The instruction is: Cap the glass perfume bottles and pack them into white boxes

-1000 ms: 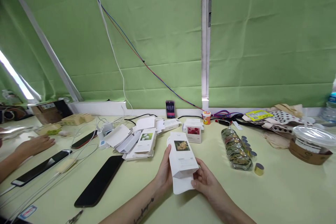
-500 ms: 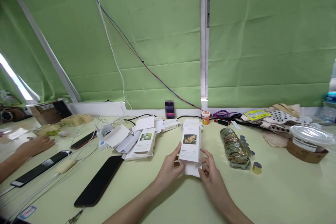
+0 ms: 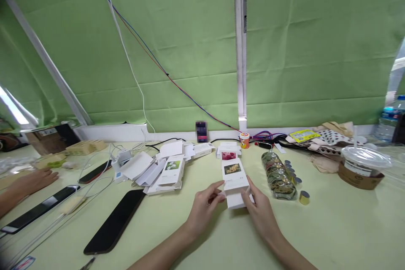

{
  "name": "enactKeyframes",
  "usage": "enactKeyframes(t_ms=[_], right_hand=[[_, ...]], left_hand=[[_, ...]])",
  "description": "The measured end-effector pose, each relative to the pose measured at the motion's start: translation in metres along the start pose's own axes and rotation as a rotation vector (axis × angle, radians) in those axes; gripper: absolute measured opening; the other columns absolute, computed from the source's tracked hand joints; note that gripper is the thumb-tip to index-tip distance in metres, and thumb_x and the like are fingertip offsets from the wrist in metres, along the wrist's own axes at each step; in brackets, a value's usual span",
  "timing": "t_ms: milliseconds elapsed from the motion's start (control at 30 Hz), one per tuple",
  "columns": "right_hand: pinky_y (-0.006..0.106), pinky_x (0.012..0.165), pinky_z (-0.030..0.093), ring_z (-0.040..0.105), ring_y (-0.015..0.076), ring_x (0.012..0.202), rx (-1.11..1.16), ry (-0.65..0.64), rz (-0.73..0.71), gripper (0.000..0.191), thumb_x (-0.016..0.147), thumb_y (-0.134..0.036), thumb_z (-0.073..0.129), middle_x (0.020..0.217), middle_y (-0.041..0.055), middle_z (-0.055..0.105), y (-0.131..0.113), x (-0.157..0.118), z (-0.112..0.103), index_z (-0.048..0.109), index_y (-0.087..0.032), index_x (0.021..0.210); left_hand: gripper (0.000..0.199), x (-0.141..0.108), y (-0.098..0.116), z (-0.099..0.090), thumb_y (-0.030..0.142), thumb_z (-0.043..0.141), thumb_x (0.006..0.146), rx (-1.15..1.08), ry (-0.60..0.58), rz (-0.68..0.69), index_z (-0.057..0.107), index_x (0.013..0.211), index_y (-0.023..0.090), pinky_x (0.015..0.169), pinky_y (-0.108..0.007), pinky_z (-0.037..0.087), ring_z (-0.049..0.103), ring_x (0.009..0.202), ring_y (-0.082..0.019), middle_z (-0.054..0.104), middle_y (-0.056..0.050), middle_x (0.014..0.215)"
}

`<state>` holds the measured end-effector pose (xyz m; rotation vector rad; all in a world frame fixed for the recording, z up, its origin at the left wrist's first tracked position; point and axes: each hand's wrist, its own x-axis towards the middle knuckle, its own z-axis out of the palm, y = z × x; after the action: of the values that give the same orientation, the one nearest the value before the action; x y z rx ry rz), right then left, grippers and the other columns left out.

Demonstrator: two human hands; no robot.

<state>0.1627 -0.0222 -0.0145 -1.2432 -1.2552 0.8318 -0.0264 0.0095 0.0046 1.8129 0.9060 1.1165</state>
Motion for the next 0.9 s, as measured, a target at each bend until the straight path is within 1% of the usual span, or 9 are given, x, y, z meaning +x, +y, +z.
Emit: enactKeyframes(t_ms=[100,233,333,433,533,600,733,800,900], right_hand=[[0.034,0.069,0.055,0.063,0.0275,0.092,0.005,0.01,-0.032,0.061,0.09,-0.055,0.043,0.136,0.0106,0.058,-0.005,-0.003,0.001,0.055,-0.015,0.135],[0.033,0.066,0.055,0.06,0.0241,0.082,0.067,-0.013,-0.076,0.053,0.09,-0.052,0.049,0.135,0.0088,0.059,-0.009,-0.005,0.003,0.06,-0.02,0.131],[0.03,0.062,0.056,0.059,0.0233,0.086,0.131,0.037,-0.132,0.045,0.089,-0.046,0.053,0.125,0.0067,0.065,-0.008,-0.004,0.0,0.063,-0.025,0.128],[0.027,0.054,0.054,0.057,0.0188,0.072,0.106,0.107,-0.21,0.036,0.089,-0.038,0.057,0.107,0.0052,0.07,-0.006,-0.004,-0.004,0.067,-0.027,0.121],[0.026,0.052,0.053,0.057,0.0161,0.062,0.009,0.148,-0.362,0.033,0.09,-0.028,0.055,0.095,0.0039,0.071,-0.006,-0.007,-0.006,0.067,-0.031,0.12],[0.026,0.057,0.054,0.064,0.017,0.067,-0.094,0.142,-0.507,0.035,0.091,-0.022,0.053,0.096,0.0042,0.072,-0.008,-0.01,-0.006,0.066,-0.033,0.122],[0.024,0.066,0.054,0.071,0.0186,0.084,-0.304,0.065,-0.789,0.044,0.091,-0.011,0.048,0.099,0.0074,0.074,-0.017,-0.017,-0.007,0.062,-0.033,0.127],[0.024,0.063,0.054,0.071,0.0183,0.081,-0.387,0.053,-0.871,0.046,0.09,-0.01,0.047,0.098,0.0086,0.075,-0.02,-0.019,-0.007,0.061,-0.031,0.128],[0.025,0.062,0.054,0.072,0.0194,0.078,-0.457,0.088,-0.939,0.043,0.089,-0.009,0.049,0.094,0.0094,0.075,-0.022,-0.02,-0.007,0.065,-0.029,0.124]], left_hand=[[0.027,0.003,0.004,-0.004,0.027,0.06,0.084,-0.069,0.072,-0.035,0.068,0.109,0.023,0.072,-0.03,0.051,0.064,0.073,-0.02,0.069,-0.002,0.077],[0.021,0.008,0.008,-0.007,0.024,0.065,0.079,-0.196,0.152,-0.068,0.067,0.099,0.022,0.069,-0.027,0.047,0.061,0.072,-0.017,0.065,0.0,0.073],[0.026,0.013,0.011,-0.01,0.018,0.07,0.072,-0.371,0.115,-0.1,0.062,0.097,0.023,0.072,-0.027,0.047,0.06,0.072,-0.016,0.062,0.002,0.069],[0.022,0.017,0.012,-0.015,0.014,0.072,0.067,-0.36,0.042,-0.085,0.063,0.086,0.021,0.072,-0.027,0.047,0.06,0.072,-0.017,0.064,0.001,0.069],[0.007,0.019,0.009,-0.019,0.014,0.071,0.067,-0.177,0.048,-0.04,0.067,0.069,0.018,0.071,-0.027,0.046,0.06,0.073,-0.018,0.066,-0.002,0.074],[0.005,0.019,0.005,-0.019,0.015,0.072,0.066,-0.108,0.087,-0.042,0.068,0.065,0.019,0.064,-0.026,0.046,0.059,0.068,-0.017,0.067,-0.002,0.073],[0.007,0.018,-0.001,-0.013,0.022,0.072,0.068,-0.227,0.03,-0.194,0.067,0.066,0.016,0.05,-0.025,0.043,0.053,0.043,-0.013,0.061,0.001,0.051],[0.013,0.018,0.001,-0.012,0.027,0.073,0.069,-0.297,-0.003,-0.211,0.067,0.068,0.015,0.057,-0.029,0.05,0.061,0.05,-0.017,0.067,-0.003,0.057],[0.019,0.019,0.006,-0.014,0.03,0.075,0.069,-0.401,-0.015,-0.151,0.07,0.079,0.015,0.081,-0.034,0.052,0.068,0.08,-0.023,0.074,-0.009,0.083]])
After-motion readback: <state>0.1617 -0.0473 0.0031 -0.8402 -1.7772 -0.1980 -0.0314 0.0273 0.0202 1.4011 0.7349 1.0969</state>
